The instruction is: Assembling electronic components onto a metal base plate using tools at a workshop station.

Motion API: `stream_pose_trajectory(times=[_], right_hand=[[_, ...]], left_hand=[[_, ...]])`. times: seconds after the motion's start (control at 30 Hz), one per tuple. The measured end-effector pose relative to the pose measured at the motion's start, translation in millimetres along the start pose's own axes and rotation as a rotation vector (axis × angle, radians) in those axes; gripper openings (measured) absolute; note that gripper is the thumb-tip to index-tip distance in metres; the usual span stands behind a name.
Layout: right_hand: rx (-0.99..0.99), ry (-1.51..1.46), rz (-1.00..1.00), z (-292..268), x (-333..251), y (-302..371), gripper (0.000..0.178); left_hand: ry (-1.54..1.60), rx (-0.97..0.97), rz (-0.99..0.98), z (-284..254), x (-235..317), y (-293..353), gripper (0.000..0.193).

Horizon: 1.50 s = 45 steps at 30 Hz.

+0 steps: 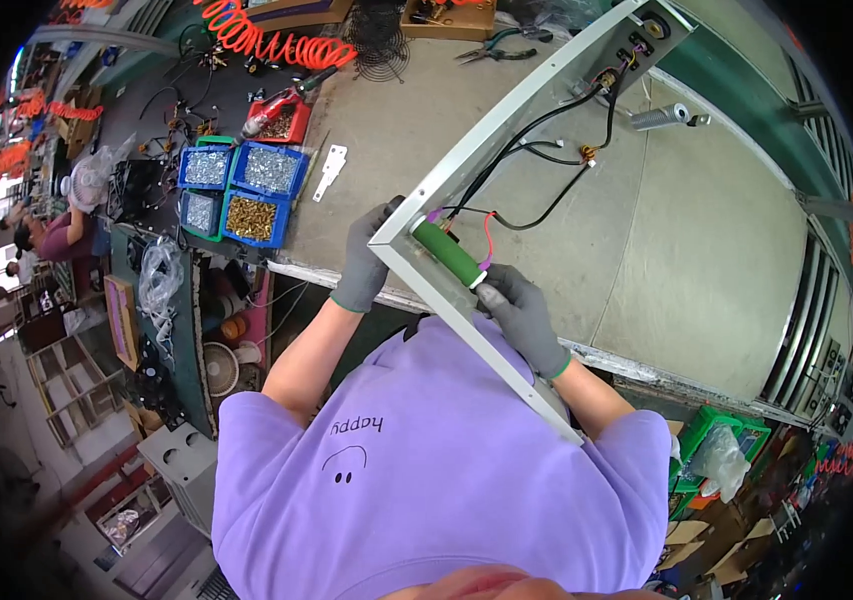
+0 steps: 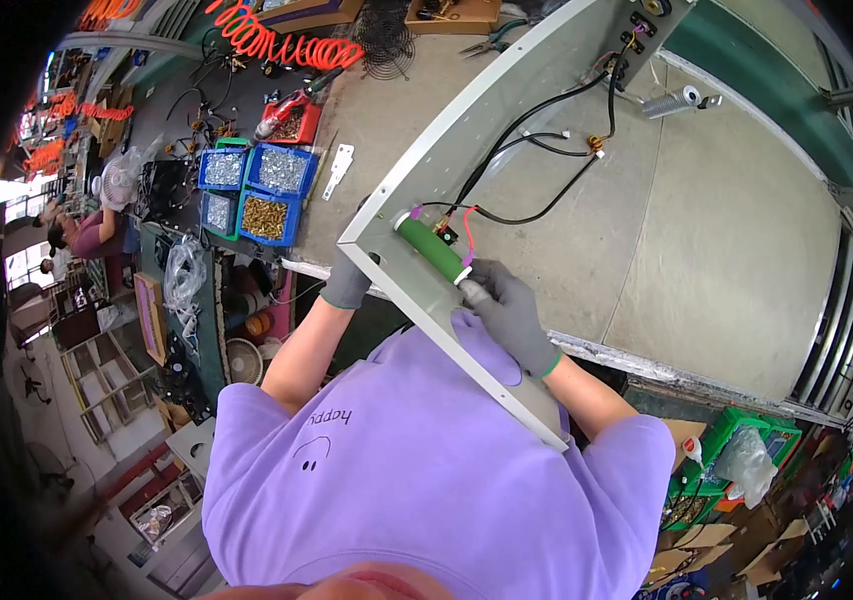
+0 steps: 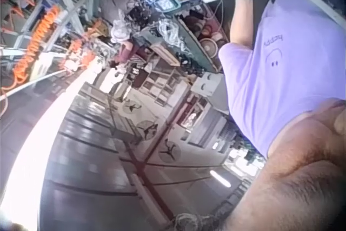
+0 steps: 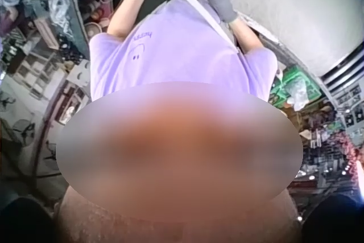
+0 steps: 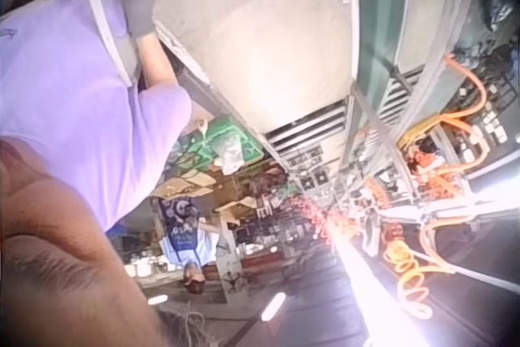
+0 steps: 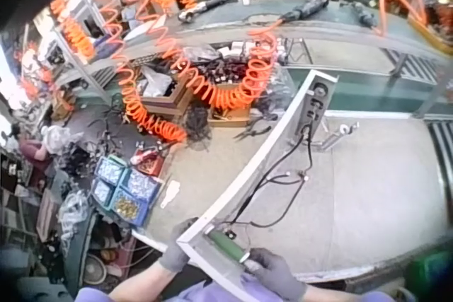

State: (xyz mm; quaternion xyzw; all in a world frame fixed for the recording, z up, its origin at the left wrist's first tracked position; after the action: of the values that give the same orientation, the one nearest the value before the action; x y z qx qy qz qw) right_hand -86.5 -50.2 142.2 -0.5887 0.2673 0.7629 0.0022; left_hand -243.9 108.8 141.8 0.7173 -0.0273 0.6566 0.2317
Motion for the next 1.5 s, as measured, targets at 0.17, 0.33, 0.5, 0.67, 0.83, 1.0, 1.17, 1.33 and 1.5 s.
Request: stream_pose_trajectory(times=[0.17, 0.33, 0.5, 0.67, 0.83, 1.0, 1.17, 1.33, 1.5], right_hand=[[-0.033, 0.379, -0.054, 2.1, -27.3, 1.5, 0.034], [0.010, 0.525, -0.119, 4.0, -26.3, 1.6, 0.035], [0.004, 0.649, -0.210, 4.7, -26.7, 0.8, 0.033], [-0.069, 0.359, -0.090, -2.7, -22.1, -0.2, 0.035], [-0.208, -0.106, 0.006, -10.8, 0.1, -6.1, 0.035], [-0.064, 0.465, -0.020, 0.9, -27.5, -1.1, 0.030], [0.019, 0.487, -0.201, 7.1, -19.1, 0.0, 0.033], [-0.012, 0.451, -0.111, 4.7, -20.9, 3.6, 0.032], [-0.102, 0.182, -0.126, -5.2, -12.9, -4.1, 0.026]], left_hand=[[0.091, 0.008, -0.054, -3.2, -10.7, -0.1, 0.025], [0.059, -0.007, -0.041, -3.0, -11.3, -0.7, 0.029], [0.078, 0.012, -0.062, -1.7, -5.4, 2.4, 0.029], [-0.003, 0.015, 0.002, -0.9, -4.2, 1.2, 0.029], [0.019, -0.012, -0.001, -0.3, -1.6, 2.3, 0.026], [-0.063, 0.007, 0.028, 0.4, 0.7, 4.0, 0.021], [0.005, 0.005, 0.066, -0.1, 3.2, 3.4, 0.020], [-0.132, -0.015, 0.092, -6.3, -21.8, -6.1, 0.018], [-0.113, 0.025, -0.014, -5.1, -2.5, 0.3, 0.023]])
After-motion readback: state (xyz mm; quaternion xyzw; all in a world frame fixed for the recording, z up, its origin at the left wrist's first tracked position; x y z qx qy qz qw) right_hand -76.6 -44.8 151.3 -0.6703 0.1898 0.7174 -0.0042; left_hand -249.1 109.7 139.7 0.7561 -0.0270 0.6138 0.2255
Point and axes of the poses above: each hand's wrist, its own y-axis away from the middle knuckle, its own z-axis out of the palm, x = y × z, the point moved 1 cm from there along -y, towards the middle knuckle, and after that the axes turned 4 degrees about x, right-handed, at the moved point
